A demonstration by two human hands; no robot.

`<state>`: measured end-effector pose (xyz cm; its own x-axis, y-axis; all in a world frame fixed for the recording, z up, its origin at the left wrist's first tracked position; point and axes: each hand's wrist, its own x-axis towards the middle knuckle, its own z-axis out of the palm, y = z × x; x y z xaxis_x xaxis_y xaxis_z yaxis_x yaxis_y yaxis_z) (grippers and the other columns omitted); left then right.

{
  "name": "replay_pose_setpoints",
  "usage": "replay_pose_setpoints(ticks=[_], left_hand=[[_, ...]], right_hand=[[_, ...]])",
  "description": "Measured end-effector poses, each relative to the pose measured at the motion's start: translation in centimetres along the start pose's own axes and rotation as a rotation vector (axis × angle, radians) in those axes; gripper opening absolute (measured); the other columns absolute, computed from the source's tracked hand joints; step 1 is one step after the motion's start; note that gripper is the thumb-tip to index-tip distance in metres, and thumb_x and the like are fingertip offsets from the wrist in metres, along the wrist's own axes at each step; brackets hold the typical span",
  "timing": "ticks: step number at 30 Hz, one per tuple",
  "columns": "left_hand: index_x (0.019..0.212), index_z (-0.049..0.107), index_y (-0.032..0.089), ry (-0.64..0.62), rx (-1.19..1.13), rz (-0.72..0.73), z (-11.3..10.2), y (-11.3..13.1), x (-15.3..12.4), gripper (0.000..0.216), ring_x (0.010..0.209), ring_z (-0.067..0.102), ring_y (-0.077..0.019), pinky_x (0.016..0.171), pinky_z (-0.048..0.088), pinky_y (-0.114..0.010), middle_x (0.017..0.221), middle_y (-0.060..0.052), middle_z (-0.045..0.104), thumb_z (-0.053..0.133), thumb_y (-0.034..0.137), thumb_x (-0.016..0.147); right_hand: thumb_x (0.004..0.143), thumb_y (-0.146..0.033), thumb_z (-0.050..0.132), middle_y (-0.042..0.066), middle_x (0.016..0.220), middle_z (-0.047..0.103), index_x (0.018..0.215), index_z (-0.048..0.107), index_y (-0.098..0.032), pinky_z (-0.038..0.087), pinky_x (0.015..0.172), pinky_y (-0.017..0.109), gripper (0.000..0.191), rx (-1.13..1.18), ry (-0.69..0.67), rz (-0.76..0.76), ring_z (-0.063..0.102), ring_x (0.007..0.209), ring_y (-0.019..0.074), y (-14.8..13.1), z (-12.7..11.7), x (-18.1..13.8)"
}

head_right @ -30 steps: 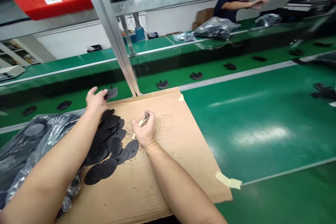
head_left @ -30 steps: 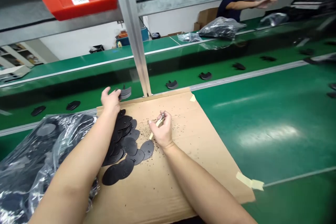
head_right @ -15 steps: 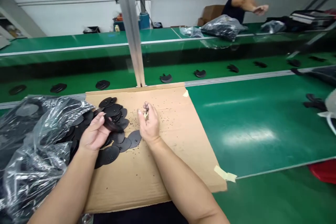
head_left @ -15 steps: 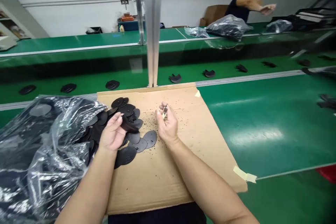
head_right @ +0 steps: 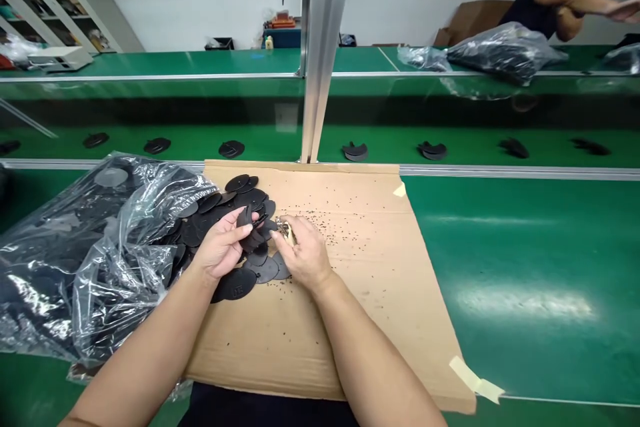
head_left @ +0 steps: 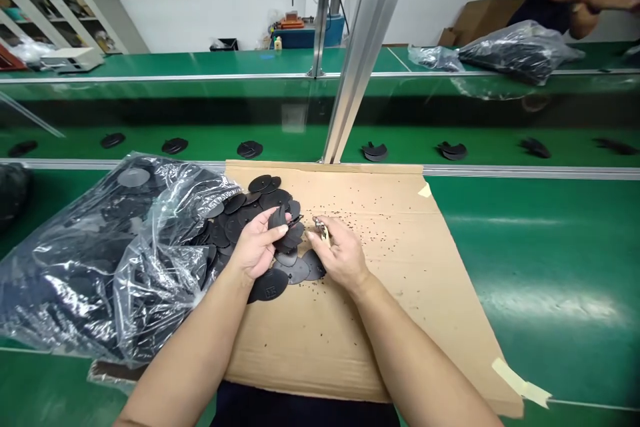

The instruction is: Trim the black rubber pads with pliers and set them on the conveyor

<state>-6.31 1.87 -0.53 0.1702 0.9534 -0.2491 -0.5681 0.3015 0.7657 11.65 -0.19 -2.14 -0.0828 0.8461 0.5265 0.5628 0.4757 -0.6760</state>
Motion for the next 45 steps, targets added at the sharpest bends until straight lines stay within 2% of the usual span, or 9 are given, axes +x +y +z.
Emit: replay_pose_setpoints(ticks=[4,9,25,30,35,40,45], left_hand=[[0.112,0.055,0.018,0.043,0.007,0.003,-0.2,0.1,0.1,0.055,0.074,0.066,-0.0173,0.071,0.056,-0.031,0.102,-0.007,0.064,0.080,0.015,0.063],[0.104,0.055,0.017,0.022,0.043,0.013,-0.3,0.3,0.1,0.049,0.059,0.061,-0.0129,0.056,0.053,-0.025,0.097,-0.006,0.064,0.081,0.020,0.063],[0.105,0.054,0.016,-0.017,0.001,-0.033,-0.1,0.6,0.0,0.052,0.057,0.059,-0.0127,0.049,0.047,-0.021,0.091,-0.006,0.063,0.082,0.020,0.061],[0.106,0.055,0.015,-0.033,-0.032,-0.055,-0.3,0.4,0.0,0.050,0.058,0.057,-0.0115,0.049,0.045,-0.020,0.093,-0.006,0.062,0.081,0.018,0.063],[0.108,0.055,0.014,-0.039,-0.062,-0.049,-0.3,0.3,0.0,0.050,0.060,0.056,-0.0115,0.050,0.045,-0.021,0.094,-0.007,0.061,0.079,0.016,0.065],[0.108,0.055,0.015,-0.019,-0.062,-0.033,-0.2,0.2,0.0,0.050,0.060,0.056,-0.0120,0.052,0.046,-0.022,0.094,-0.007,0.062,0.080,0.016,0.064],[0.114,0.056,0.022,0.013,-0.064,0.074,0.0,0.0,0.2,0.054,0.072,0.059,-0.0130,0.061,0.051,-0.023,0.096,-0.004,0.062,0.080,0.018,0.066]], right_hand=[[0.091,-0.038,0.055,0.009,0.097,0.064,0.113,0.060,-0.019,0.051,0.083,0.039,0.029,-0.101,-0.073,-0.017,0.061,0.089,0.0230,0.4,-0.4,0.2],[0.091,-0.038,0.054,0.008,0.095,0.065,0.115,0.060,-0.020,0.050,0.084,0.040,0.030,-0.169,-0.088,-0.104,0.061,0.087,0.0233,0.8,-0.4,0.2],[0.093,-0.037,0.053,0.006,0.085,0.064,0.109,0.061,-0.019,0.049,0.078,0.034,0.026,-0.187,-0.151,-0.143,0.060,0.078,0.0206,0.5,-0.5,0.3],[0.093,-0.032,0.051,0.005,0.080,0.062,0.106,0.061,-0.019,0.047,0.077,0.031,0.021,-0.228,-0.177,-0.159,0.057,0.074,0.0191,0.3,-0.7,0.4],[0.089,-0.021,0.052,0.004,0.083,0.062,0.106,0.062,-0.019,0.045,0.081,0.027,0.020,-0.259,-0.226,-0.115,0.058,0.079,0.0177,0.2,-0.8,0.5],[0.088,-0.021,0.053,0.005,0.087,0.064,0.106,0.064,-0.020,0.047,0.078,0.027,0.021,-0.213,-0.267,-0.010,0.059,0.080,0.0179,0.0,-0.7,0.4],[0.086,-0.027,0.057,0.003,0.092,0.068,0.104,0.067,-0.022,0.049,0.077,0.029,0.021,-0.013,-0.141,0.154,0.062,0.085,0.0190,-0.1,-0.3,0.2]])
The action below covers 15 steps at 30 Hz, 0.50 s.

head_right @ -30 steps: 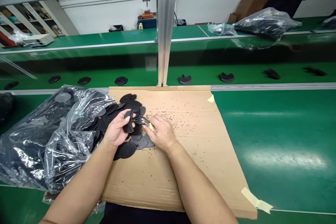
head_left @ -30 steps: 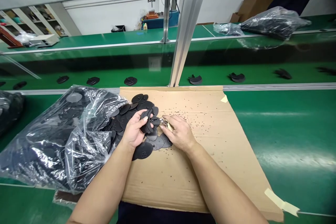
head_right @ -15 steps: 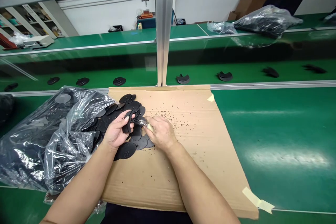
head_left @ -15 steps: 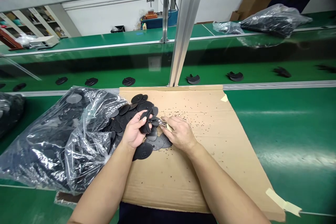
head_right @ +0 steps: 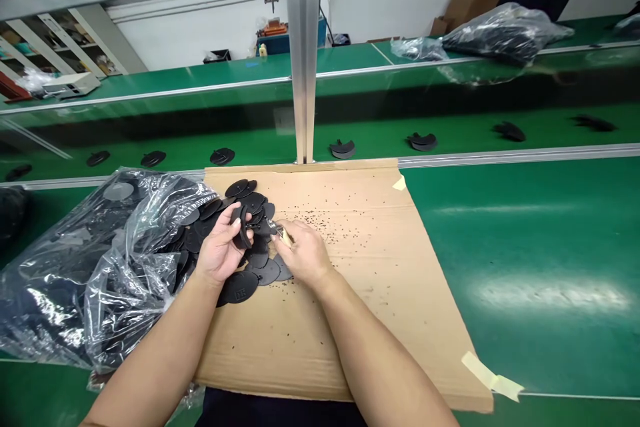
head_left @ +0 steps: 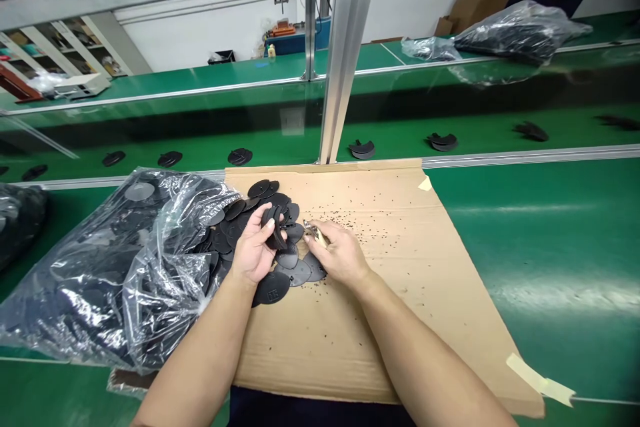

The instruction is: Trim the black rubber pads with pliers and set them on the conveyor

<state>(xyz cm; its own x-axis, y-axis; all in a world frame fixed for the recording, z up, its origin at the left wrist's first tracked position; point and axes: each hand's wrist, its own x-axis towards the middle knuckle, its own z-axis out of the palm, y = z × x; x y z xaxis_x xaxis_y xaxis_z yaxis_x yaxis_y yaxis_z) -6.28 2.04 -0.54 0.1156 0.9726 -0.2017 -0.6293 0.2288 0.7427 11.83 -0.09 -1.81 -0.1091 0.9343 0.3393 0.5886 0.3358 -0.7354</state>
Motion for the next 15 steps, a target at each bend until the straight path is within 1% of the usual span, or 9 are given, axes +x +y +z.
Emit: replay_pose_setpoints(ticks=[3,5,7,11,13,15], left_hand=[[0.113,0.059,0.023,0.032,0.008,0.075,-0.05,-0.10,0.17,0.053,0.081,0.058,-0.0128,0.068,0.053,-0.023,0.101,-0.004,0.061,0.081,0.016,0.065],[0.113,0.059,0.023,0.039,0.016,0.097,-0.11,-0.13,0.23,0.054,0.083,0.058,-0.0124,0.071,0.053,-0.023,0.105,-0.003,0.060,0.081,0.016,0.065],[0.117,0.057,0.024,0.035,0.037,0.099,-0.14,-0.12,0.19,0.057,0.079,0.058,-0.0113,0.068,0.052,-0.023,0.106,-0.003,0.059,0.080,0.016,0.065],[0.116,0.054,0.021,0.007,0.097,0.076,-0.11,-0.08,-0.01,0.064,0.068,0.055,-0.0097,0.059,0.048,-0.021,0.098,-0.003,0.059,0.081,0.009,0.059],[0.113,0.055,0.017,-0.003,0.105,0.062,-0.13,-0.05,-0.02,0.063,0.069,0.056,-0.0105,0.059,0.048,-0.020,0.095,-0.003,0.059,0.081,0.008,0.057],[0.110,0.057,0.015,-0.003,0.092,0.042,-0.23,-0.02,0.06,0.057,0.067,0.056,-0.0098,0.059,0.049,-0.020,0.091,-0.003,0.060,0.082,0.009,0.059]], right_hand=[[0.084,-0.033,0.059,0.005,0.100,0.068,0.106,0.067,-0.020,0.050,0.083,0.032,0.026,0.106,0.092,0.063,0.064,0.090,0.0207,0.27,0.11,0.04],[0.083,-0.035,0.060,0.007,0.103,0.068,0.105,0.068,-0.019,0.050,0.087,0.035,0.029,0.146,0.125,0.109,0.064,0.092,0.0220,0.46,0.13,0.08],[0.082,-0.036,0.060,0.007,0.103,0.068,0.105,0.068,-0.018,0.050,0.089,0.036,0.031,0.158,0.141,0.132,0.064,0.093,0.0226,0.56,0.15,0.10],[0.082,-0.035,0.059,0.008,0.101,0.068,0.106,0.068,-0.018,0.051,0.084,0.034,0.031,0.101,0.142,0.101,0.065,0.089,0.0218,0.59,0.18,0.07],[0.082,-0.035,0.059,0.008,0.100,0.068,0.106,0.068,-0.019,0.052,0.081,0.034,0.030,0.064,0.137,0.079,0.065,0.087,0.0216,0.59,0.18,0.06],[0.083,-0.035,0.059,0.007,0.098,0.068,0.106,0.068,-0.019,0.051,0.081,0.033,0.029,0.041,0.127,0.070,0.064,0.086,0.0215,0.60,0.18,0.07]])
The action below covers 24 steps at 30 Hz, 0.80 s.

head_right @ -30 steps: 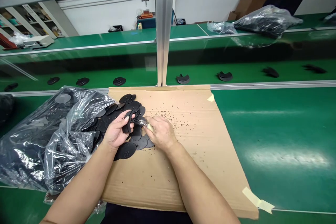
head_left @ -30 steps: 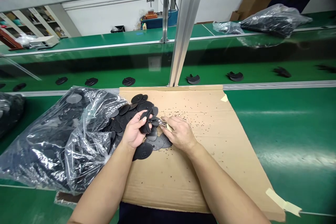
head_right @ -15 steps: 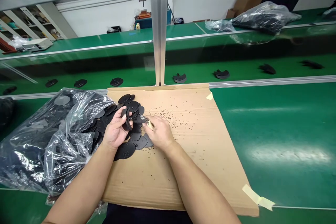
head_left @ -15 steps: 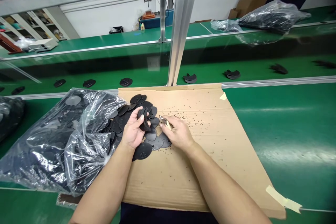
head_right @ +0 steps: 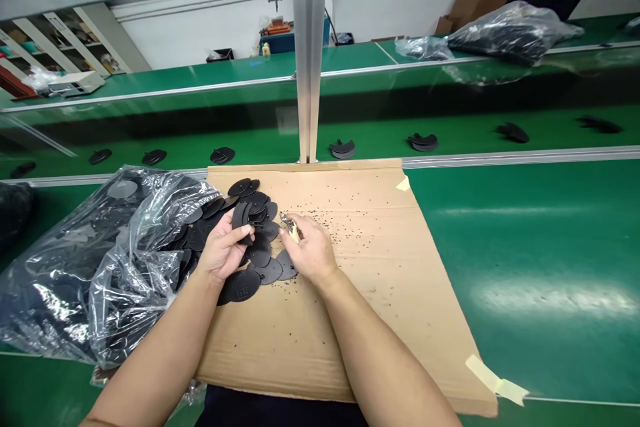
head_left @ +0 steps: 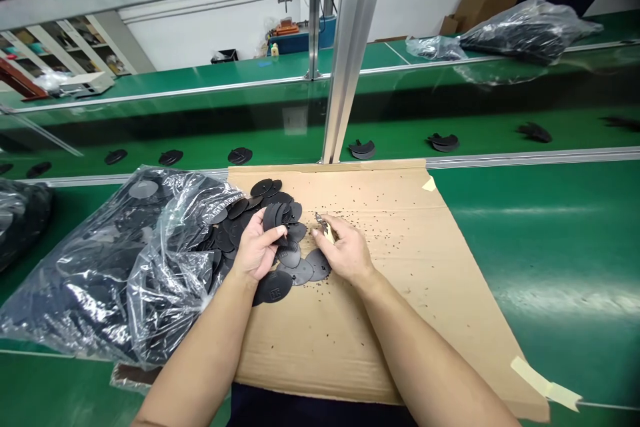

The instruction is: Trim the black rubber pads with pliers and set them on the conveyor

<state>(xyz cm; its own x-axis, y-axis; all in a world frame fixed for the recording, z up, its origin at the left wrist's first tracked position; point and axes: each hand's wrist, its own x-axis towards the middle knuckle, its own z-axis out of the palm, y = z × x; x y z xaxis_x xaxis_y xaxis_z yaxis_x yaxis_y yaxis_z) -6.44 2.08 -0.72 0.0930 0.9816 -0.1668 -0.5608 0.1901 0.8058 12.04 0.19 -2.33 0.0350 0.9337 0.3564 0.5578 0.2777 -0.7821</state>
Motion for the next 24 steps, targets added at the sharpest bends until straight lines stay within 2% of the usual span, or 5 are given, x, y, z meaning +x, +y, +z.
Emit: replay_pose_setpoints(ticks=[6,10,13,17,24], left_hand=[[0.109,0.060,0.017,0.014,-0.136,-0.040,-0.5,-0.1,0.4,0.049,0.062,0.055,-0.0075,0.052,0.045,-0.016,0.091,-0.003,0.062,0.082,0.017,0.066],[0.103,0.060,0.015,0.005,-0.138,-0.116,-0.4,0.0,0.3,0.030,0.066,0.061,-0.0134,0.059,0.052,-0.024,0.079,-0.003,0.060,0.073,0.018,0.076],[0.100,0.059,0.015,0.008,-0.140,-0.192,-0.1,0.3,0.0,0.023,0.067,0.061,-0.0143,0.061,0.053,-0.027,0.081,-0.003,0.059,0.068,0.014,0.079],[0.109,0.058,0.016,-0.066,-0.209,-0.229,0.2,0.4,-0.2,0.034,0.056,0.050,-0.0079,0.050,0.043,-0.019,0.079,-0.001,0.054,0.069,0.013,0.077],[0.100,0.064,0.013,-0.081,-0.169,-0.280,0.3,0.0,-0.1,0.027,0.049,0.037,-0.0049,0.045,0.033,-0.018,0.074,-0.001,0.051,0.073,0.020,0.076]], right_hand=[[0.084,-0.033,0.058,0.006,0.096,0.068,0.105,0.066,-0.020,0.050,0.081,0.033,0.026,-0.028,-0.038,-0.051,0.063,0.087,0.0213,-0.1,0.1,0.0],[0.086,-0.032,0.056,0.006,0.094,0.067,0.107,0.065,-0.020,0.049,0.082,0.034,0.026,-0.040,-0.110,-0.136,0.062,0.087,0.0214,-0.6,0.0,-0.3],[0.087,-0.031,0.057,0.007,0.094,0.066,0.109,0.064,-0.019,0.048,0.083,0.033,0.027,-0.053,-0.176,-0.185,0.061,0.088,0.0212,-1.0,0.0,-0.5],[0.086,-0.030,0.059,0.008,0.094,0.065,0.112,0.062,-0.018,0.049,0.081,0.031,0.029,-0.097,-0.255,-0.187,0.061,0.087,0.0206,-1.5,-0.1,-0.6],[0.086,-0.029,0.060,0.008,0.096,0.065,0.113,0.062,-0.018,0.048,0.087,0.030,0.029,-0.139,-0.367,-0.162,0.061,0.091,0.0203,-1.9,-0.1,-0.6]])
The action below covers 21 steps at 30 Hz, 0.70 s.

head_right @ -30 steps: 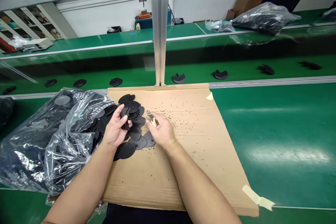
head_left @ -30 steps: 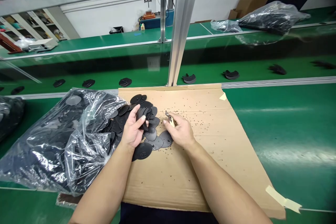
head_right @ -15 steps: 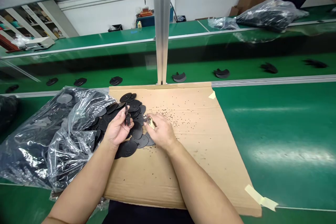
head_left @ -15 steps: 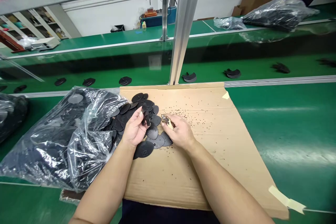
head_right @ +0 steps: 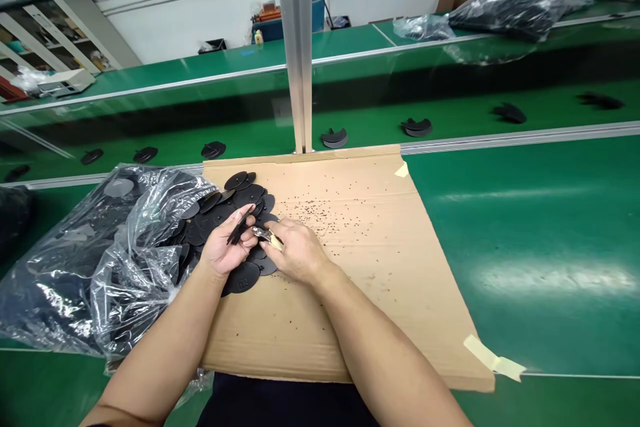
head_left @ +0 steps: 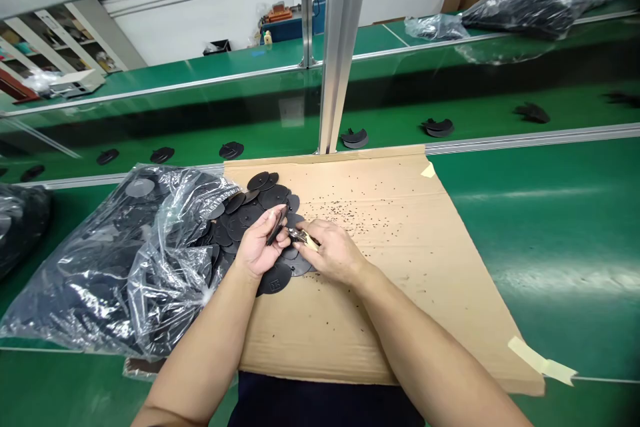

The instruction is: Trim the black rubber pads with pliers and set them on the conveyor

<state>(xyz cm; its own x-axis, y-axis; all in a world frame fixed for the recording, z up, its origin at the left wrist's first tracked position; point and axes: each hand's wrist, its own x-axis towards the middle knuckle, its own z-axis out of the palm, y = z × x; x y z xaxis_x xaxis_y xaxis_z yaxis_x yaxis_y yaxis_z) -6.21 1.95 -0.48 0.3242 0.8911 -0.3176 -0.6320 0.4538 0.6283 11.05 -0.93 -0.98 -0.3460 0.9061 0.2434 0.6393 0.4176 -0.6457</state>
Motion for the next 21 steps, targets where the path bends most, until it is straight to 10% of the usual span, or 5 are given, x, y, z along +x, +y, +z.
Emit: replay_pose_setpoints(ticks=[21], left_hand=[[0.103,0.067,0.013,-0.030,0.157,0.013,-0.12,-0.29,-0.25,0.039,0.050,0.041,-0.0055,0.042,0.033,-0.016,0.071,-0.001,0.050,0.080,0.029,0.069]], right_hand=[[0.089,-0.029,0.055,0.007,0.093,0.066,0.107,0.063,-0.019,0.047,0.079,0.027,0.022,-0.047,-0.113,-0.041,0.062,0.087,0.0191,-0.05,-0.19,-0.08]])
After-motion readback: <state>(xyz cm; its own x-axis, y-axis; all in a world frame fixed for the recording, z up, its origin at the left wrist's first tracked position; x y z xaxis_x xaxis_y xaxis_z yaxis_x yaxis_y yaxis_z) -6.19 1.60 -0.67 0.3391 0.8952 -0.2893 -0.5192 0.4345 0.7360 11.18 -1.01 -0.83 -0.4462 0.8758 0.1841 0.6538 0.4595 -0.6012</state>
